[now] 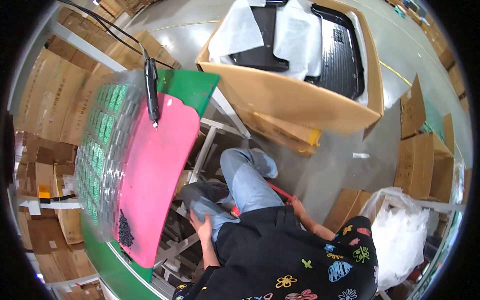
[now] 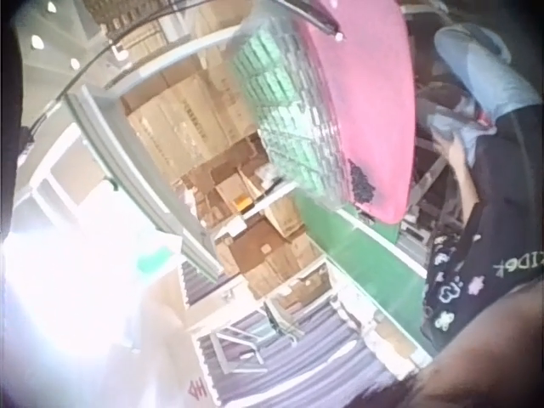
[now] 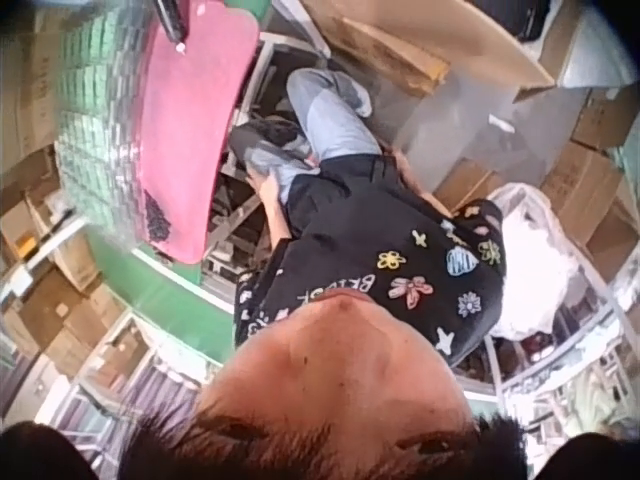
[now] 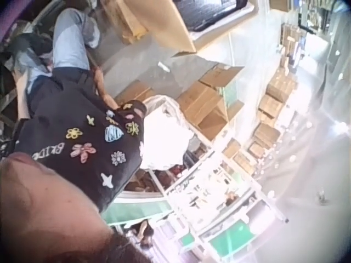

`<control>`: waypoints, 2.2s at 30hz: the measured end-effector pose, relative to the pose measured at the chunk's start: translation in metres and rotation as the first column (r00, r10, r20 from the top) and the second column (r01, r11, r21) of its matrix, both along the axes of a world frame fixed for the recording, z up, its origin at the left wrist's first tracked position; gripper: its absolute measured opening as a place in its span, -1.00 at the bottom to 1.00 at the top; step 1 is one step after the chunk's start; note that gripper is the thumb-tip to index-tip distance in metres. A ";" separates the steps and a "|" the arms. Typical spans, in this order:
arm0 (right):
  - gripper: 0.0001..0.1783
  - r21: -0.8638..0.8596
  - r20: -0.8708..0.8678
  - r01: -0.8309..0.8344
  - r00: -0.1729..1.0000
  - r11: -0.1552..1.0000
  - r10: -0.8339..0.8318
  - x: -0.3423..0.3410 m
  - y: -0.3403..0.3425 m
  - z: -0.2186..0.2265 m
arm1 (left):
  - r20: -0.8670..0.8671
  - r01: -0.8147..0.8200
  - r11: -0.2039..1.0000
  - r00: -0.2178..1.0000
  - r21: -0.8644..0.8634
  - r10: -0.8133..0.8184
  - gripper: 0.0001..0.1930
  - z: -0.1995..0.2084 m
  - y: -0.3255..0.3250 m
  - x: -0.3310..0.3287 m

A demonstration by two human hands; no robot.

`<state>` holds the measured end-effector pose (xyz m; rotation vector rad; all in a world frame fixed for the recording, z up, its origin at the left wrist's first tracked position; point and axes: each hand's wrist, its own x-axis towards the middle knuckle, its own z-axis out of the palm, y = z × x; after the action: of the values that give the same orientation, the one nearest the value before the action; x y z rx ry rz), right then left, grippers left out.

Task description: Assembling electronic components by mounting circuit boards into plastic housings using an electric screwdriver.

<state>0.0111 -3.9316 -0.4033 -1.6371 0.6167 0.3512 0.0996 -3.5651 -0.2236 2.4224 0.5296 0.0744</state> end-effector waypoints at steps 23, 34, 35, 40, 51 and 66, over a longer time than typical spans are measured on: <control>-0.77 -0.649 0.752 -0.034 0.120 0.760 0.648 0.358 0.131 0.453 | -0.290 0.069 0.986 0.957 0.152 -0.022 -0.35 0.005 -0.020 0.066; -0.84 -0.865 0.486 0.162 0.038 0.475 0.873 0.421 0.201 0.401 | -0.026 0.201 0.949 0.977 -0.243 -0.213 -0.64 0.045 0.044 0.008; -0.85 -0.870 0.480 0.133 0.006 0.475 0.877 0.420 0.197 0.403 | -0.107 0.302 0.910 0.933 -0.285 -0.343 -0.63 0.101 0.043 0.000; -0.82 -0.876 0.471 0.087 -0.052 0.474 0.881 0.423 0.191 0.397 | 0.408 0.629 0.564 0.777 -0.535 -0.480 -0.78 0.248 0.080 -0.047; -0.77 -0.906 0.420 0.017 -0.087 0.423 0.903 0.428 0.191 0.392 | 0.499 -0.220 0.942 0.804 -0.255 0.323 -0.90 0.241 0.113 -0.066; -0.83 -0.894 0.369 0.128 -0.331 0.429 0.868 0.479 0.166 0.377 | -0.667 -0.480 -0.559 0.076 -0.676 0.741 -0.69 -0.192 -0.056 -0.329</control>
<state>0.4903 -3.7654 -0.0268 -2.1791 -1.5818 -0.7911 -0.2299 -3.6212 -0.4154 0.2153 1.5484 0.4916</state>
